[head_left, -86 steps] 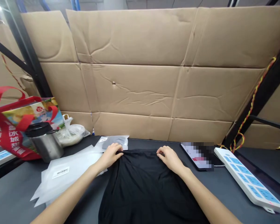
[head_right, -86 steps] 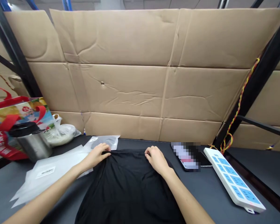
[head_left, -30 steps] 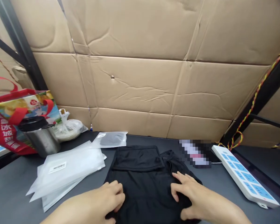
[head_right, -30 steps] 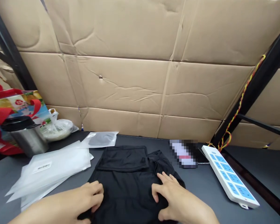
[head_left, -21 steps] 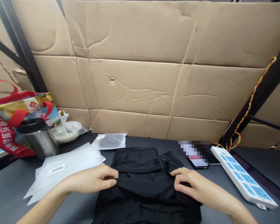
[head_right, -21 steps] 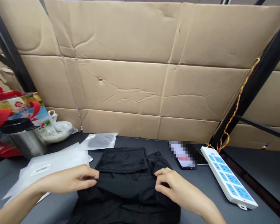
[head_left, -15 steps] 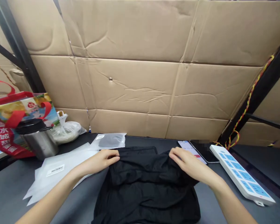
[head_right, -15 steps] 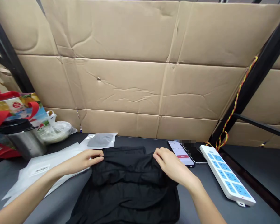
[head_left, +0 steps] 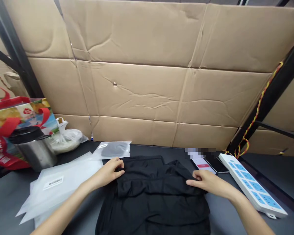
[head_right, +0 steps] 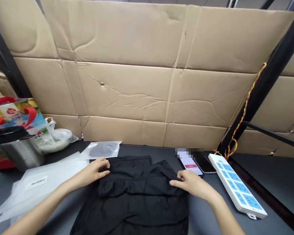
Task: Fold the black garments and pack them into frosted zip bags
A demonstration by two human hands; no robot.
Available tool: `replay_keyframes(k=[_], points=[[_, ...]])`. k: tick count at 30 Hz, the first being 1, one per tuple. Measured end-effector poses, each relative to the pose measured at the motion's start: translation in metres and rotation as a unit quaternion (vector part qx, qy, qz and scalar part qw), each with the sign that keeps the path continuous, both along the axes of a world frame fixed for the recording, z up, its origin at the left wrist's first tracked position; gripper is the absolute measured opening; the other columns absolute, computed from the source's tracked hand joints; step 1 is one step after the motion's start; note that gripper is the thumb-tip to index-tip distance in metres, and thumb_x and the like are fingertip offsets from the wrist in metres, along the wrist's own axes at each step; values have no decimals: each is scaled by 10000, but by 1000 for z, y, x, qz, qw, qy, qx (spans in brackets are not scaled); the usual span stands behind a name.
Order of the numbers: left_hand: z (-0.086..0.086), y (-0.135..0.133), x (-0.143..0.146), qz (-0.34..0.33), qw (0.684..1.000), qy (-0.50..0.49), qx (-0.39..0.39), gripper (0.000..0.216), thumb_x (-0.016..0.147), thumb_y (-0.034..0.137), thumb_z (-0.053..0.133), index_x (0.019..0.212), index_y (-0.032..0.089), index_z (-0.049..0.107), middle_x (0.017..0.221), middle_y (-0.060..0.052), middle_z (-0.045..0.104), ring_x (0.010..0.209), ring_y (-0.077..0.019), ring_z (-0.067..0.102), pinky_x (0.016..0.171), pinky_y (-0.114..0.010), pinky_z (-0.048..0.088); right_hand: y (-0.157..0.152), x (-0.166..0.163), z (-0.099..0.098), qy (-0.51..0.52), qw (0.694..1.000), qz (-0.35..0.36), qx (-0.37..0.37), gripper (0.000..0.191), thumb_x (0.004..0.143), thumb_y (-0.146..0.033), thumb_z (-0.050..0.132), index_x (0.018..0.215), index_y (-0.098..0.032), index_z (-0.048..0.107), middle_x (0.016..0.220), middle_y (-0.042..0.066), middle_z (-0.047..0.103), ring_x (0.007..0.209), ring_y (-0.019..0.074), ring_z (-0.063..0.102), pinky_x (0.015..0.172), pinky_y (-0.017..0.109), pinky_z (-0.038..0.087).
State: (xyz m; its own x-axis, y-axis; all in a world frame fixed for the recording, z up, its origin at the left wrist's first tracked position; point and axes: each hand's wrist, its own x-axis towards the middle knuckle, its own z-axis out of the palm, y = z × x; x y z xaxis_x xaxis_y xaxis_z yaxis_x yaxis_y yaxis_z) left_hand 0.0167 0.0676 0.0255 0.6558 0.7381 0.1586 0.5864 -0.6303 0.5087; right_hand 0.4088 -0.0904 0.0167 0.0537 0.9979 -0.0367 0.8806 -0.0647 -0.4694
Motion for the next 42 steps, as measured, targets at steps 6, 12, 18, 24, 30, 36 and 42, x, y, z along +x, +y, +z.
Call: replay_keyframes(k=[6, 12, 18, 24, 30, 36, 42], points=[[-3, -9, 8, 25, 997, -43, -53, 175, 833, 379, 482, 795, 212, 518, 727, 18, 554, 678, -180, 509, 631, -284, 402, 5, 7, 13, 30, 992, -120, 39, 314, 772, -499, 593, 652, -219, 516, 584, -31, 563, 525, 143, 532, 468, 248, 358], [-19, -13, 18, 55, 984, -93, -142, 260, 800, 465, 487, 764, 208, 478, 628, 44, 480, 561, -146, 478, 447, -218, 383, 23, -62, 42, -134, 956, -191, 176, 100, 791, -184, 553, 886, -213, 548, 866, 114, 652, 763, 287, 639, 601, 348, 439], [-27, -9, 18, 55, 977, -117, -169, 279, 773, 480, 522, 768, 204, 477, 611, 52, 447, 547, -132, 448, 438, -203, 358, 28, -166, 21, -171, 965, 19, 201, 179, 826, -156, 595, 996, -203, 563, 883, 83, 646, 863, 265, 629, 693, 333, 498], [-18, -11, 12, 23, 968, -130, -215, 319, 805, 517, 524, 785, 200, 515, 643, 51, 474, 571, -131, 473, 524, -224, 389, 19, -116, 17, -29, 969, -102, 222, 230, 941, -407, 432, 981, -212, 547, 909, 65, 660, 821, 219, 643, 709, 310, 474], [-4, -12, 1, -12, 941, -156, -299, 318, 831, 484, 518, 866, 176, 589, 753, 19, 563, 697, -150, 539, 639, -249, 425, 24, -84, 0, -41, 991, -130, 11, 466, 821, -665, 465, 708, -217, 533, 703, 74, 665, 723, 290, 657, 622, 331, 431], [-4, -14, 4, -18, 929, -181, -321, 300, 798, 467, 595, 874, 178, 578, 749, 24, 582, 713, -145, 562, 668, -252, 433, 27, -85, -1, 54, 986, -141, 69, 449, 781, -636, 532, 681, -200, 565, 744, 79, 673, 733, 244, 657, 603, 304, 470], [-20, -19, 30, -23, 925, -199, -324, 364, 748, 508, 625, 837, 169, 528, 615, 29, 596, 512, -127, 552, 519, -241, 424, 36, -69, 9, 79, 977, -162, 111, 178, 734, -322, 669, 789, -203, 547, 691, -7, 643, 658, 195, 640, 552, 270, 479]])
